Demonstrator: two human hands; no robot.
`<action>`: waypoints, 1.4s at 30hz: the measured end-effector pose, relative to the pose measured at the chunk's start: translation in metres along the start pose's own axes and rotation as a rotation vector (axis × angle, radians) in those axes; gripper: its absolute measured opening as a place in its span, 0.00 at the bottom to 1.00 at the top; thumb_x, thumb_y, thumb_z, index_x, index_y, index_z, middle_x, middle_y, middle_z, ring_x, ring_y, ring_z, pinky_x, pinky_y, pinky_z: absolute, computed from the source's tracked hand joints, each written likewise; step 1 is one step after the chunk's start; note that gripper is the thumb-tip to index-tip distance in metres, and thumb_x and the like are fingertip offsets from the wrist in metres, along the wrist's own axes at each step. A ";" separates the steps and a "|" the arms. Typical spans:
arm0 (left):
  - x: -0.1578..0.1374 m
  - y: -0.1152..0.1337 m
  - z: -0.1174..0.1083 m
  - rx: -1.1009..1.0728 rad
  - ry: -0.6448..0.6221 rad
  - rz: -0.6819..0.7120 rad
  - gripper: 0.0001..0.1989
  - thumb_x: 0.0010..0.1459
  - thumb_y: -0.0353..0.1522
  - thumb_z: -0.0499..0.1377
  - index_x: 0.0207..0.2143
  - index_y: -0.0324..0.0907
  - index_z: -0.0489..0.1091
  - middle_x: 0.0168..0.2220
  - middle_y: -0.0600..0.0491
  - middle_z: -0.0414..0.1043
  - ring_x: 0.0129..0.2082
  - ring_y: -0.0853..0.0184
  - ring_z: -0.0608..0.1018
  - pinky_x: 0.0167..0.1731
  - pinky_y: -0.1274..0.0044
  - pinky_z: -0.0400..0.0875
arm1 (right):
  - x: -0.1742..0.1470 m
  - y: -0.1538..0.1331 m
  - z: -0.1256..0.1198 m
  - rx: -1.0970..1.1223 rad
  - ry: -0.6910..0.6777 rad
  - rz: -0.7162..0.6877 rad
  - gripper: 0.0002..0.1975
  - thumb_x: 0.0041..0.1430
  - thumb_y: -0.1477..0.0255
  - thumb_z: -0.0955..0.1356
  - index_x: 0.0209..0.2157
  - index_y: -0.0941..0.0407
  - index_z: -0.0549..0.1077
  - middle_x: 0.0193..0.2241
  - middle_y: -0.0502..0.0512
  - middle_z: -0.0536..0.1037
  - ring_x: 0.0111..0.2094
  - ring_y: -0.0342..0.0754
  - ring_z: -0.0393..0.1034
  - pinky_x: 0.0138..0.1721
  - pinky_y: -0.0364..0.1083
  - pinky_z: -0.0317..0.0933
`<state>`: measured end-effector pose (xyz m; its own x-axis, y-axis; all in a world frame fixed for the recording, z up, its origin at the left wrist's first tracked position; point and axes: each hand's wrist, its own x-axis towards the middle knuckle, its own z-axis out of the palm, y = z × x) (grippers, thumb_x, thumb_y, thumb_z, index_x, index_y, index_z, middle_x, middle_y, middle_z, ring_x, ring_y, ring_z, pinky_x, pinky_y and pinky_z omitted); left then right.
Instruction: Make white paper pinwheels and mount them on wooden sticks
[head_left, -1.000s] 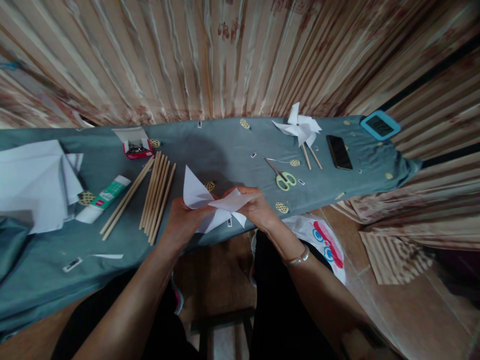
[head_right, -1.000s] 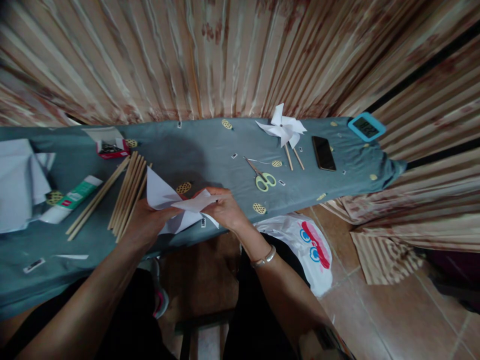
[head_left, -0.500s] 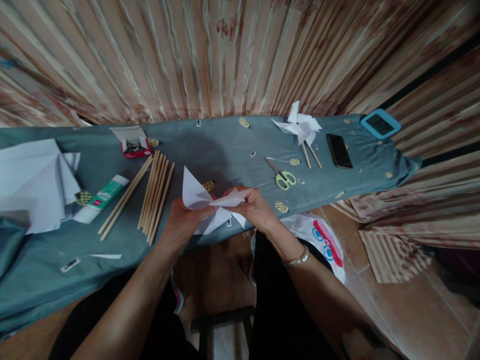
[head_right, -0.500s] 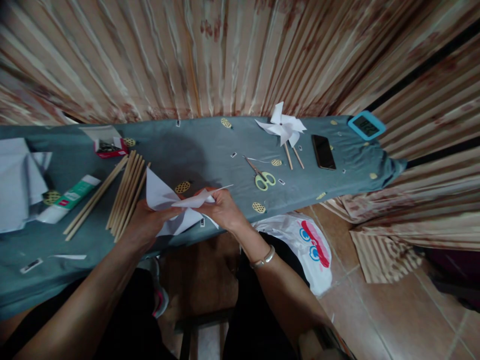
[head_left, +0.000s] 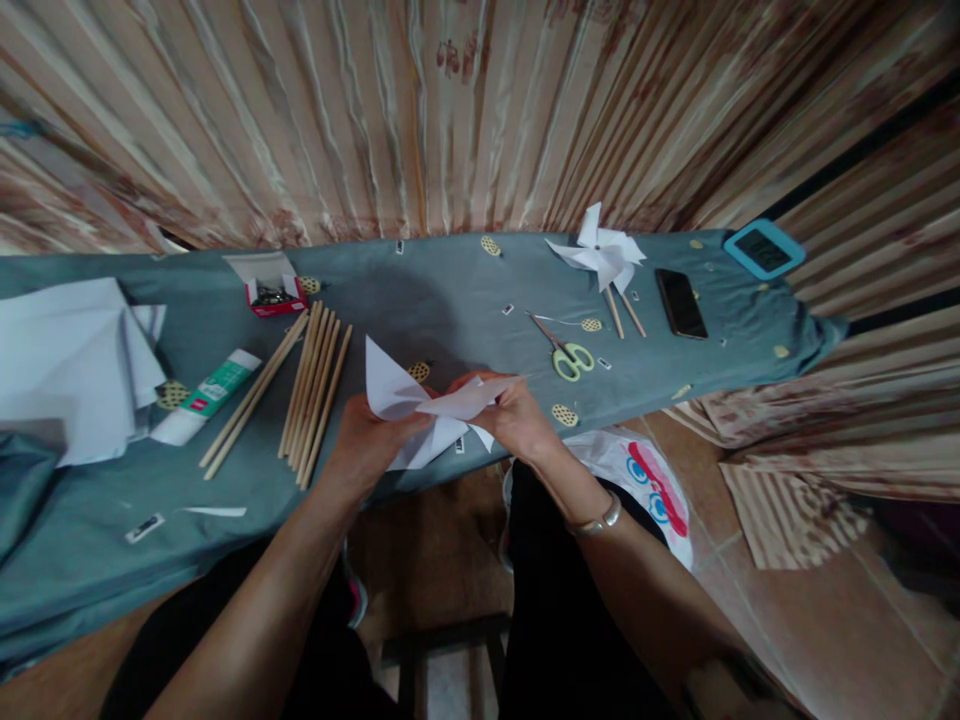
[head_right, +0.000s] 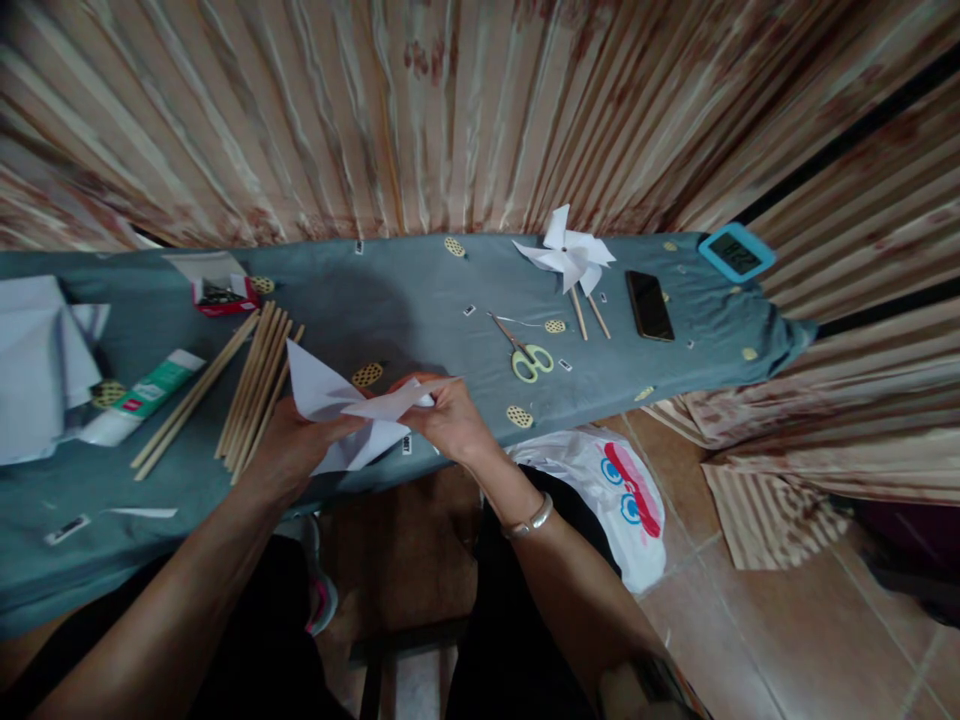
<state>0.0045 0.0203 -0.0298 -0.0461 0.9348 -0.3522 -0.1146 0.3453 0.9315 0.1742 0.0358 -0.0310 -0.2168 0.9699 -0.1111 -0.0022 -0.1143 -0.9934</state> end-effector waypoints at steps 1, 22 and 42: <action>0.000 0.000 0.000 0.006 0.001 0.015 0.12 0.30 0.32 0.69 0.23 0.40 0.77 0.24 0.54 0.78 0.27 0.62 0.79 0.31 0.74 0.75 | 0.000 0.000 0.000 -0.008 -0.001 -0.025 0.09 0.38 0.69 0.76 0.24 0.56 0.76 0.24 0.48 0.78 0.27 0.43 0.71 0.33 0.43 0.67; -0.008 0.006 -0.003 0.134 -0.079 0.097 0.11 0.36 0.37 0.69 0.23 0.42 0.75 0.25 0.52 0.78 0.28 0.59 0.79 0.30 0.73 0.74 | -0.018 -0.007 -0.004 -0.207 -0.034 -0.199 0.07 0.47 0.73 0.68 0.31 0.56 0.77 0.31 0.53 0.81 0.33 0.47 0.75 0.34 0.44 0.67; -0.007 0.010 -0.024 -0.038 -0.153 0.169 0.23 0.40 0.40 0.71 0.39 0.40 0.77 0.39 0.47 0.81 0.41 0.58 0.81 0.45 0.69 0.75 | -0.018 -0.011 -0.016 -0.201 0.055 -0.144 0.06 0.47 0.70 0.71 0.29 0.56 0.78 0.30 0.53 0.82 0.32 0.48 0.75 0.34 0.45 0.68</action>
<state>-0.0199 0.0153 -0.0206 0.0830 0.9818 -0.1706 -0.1558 0.1818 0.9709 0.1941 0.0233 -0.0188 -0.1748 0.9839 0.0360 0.1659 0.0655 -0.9840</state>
